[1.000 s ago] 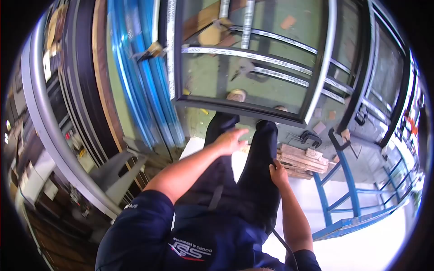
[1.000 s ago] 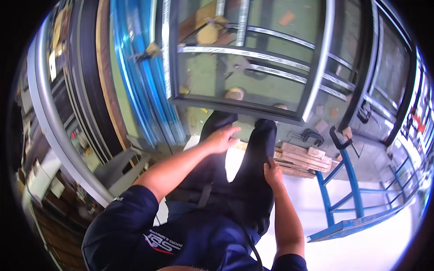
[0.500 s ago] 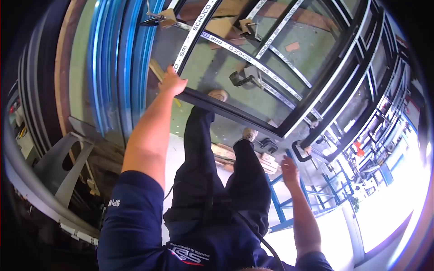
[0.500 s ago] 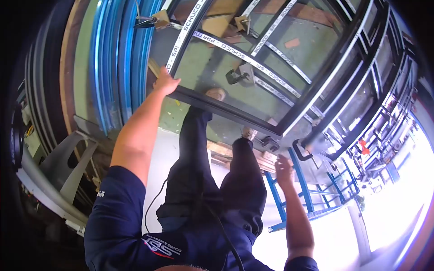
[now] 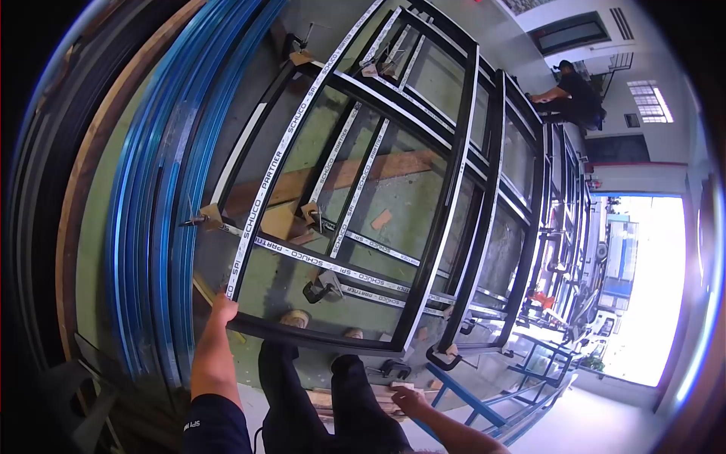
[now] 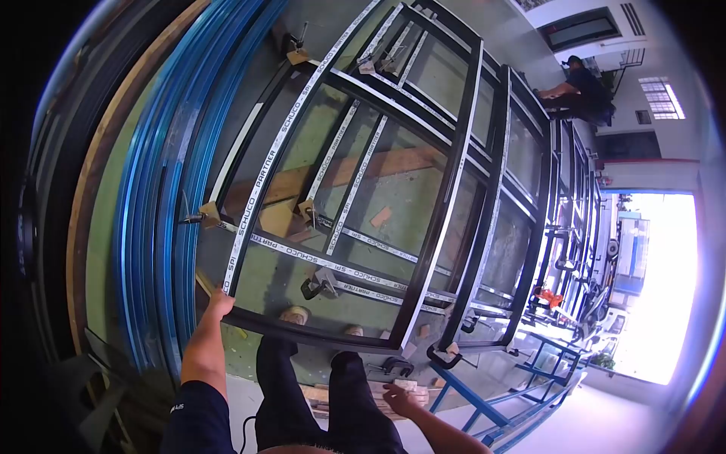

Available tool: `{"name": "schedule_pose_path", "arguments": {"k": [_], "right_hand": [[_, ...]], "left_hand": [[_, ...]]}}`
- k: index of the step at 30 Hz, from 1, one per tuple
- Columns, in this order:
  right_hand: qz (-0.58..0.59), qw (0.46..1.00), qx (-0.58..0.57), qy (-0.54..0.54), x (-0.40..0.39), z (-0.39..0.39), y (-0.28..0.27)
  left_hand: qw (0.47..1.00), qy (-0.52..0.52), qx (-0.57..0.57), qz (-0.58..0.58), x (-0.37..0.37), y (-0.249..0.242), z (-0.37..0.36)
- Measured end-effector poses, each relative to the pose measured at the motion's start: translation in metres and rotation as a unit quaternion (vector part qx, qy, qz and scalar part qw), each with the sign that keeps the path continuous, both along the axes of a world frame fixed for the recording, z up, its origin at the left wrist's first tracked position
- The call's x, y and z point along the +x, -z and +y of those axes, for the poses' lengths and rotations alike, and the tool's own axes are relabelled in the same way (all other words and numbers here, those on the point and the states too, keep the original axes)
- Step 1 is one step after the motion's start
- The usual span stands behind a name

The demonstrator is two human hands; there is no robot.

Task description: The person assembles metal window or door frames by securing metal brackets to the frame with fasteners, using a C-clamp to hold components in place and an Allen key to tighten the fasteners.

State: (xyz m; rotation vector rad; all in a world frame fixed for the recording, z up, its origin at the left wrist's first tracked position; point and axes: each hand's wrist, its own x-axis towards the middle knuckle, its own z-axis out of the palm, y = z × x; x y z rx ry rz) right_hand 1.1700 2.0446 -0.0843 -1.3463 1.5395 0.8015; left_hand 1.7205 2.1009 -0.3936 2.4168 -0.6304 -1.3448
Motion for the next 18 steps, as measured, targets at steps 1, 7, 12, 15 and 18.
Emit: {"name": "schedule_pose_path", "arguments": {"k": [1, 7, 12, 15, 18], "right_hand": [[0.001, 1.000, -0.024, -0.010, -0.012, 0.002, 0.002], [0.010, 0.995, -0.029, 0.095, -0.050, 0.027, 0.007], [-0.047, 0.995, -0.036, -0.076, -0.067, 0.083, 0.030], [-0.013, 0.997, 0.082, 0.002, -0.022, 0.072, -0.016], [-0.031, 0.998, 0.043, 0.023, -0.008, 0.079, -0.010]], "left_hand": [[1.000, 0.004, 0.021, -0.009, 0.001, -0.007, 0.001], [0.997, 0.042, 0.064, 0.005, -0.002, 0.023, 0.014], [0.950, 0.104, -0.023, -0.292, -0.020, -0.045, 0.013], [0.957, 0.111, -0.032, -0.265, -0.055, -0.119, 0.022], [0.966, 0.220, 0.082, 0.110, -0.088, -0.192, 0.038]]}}
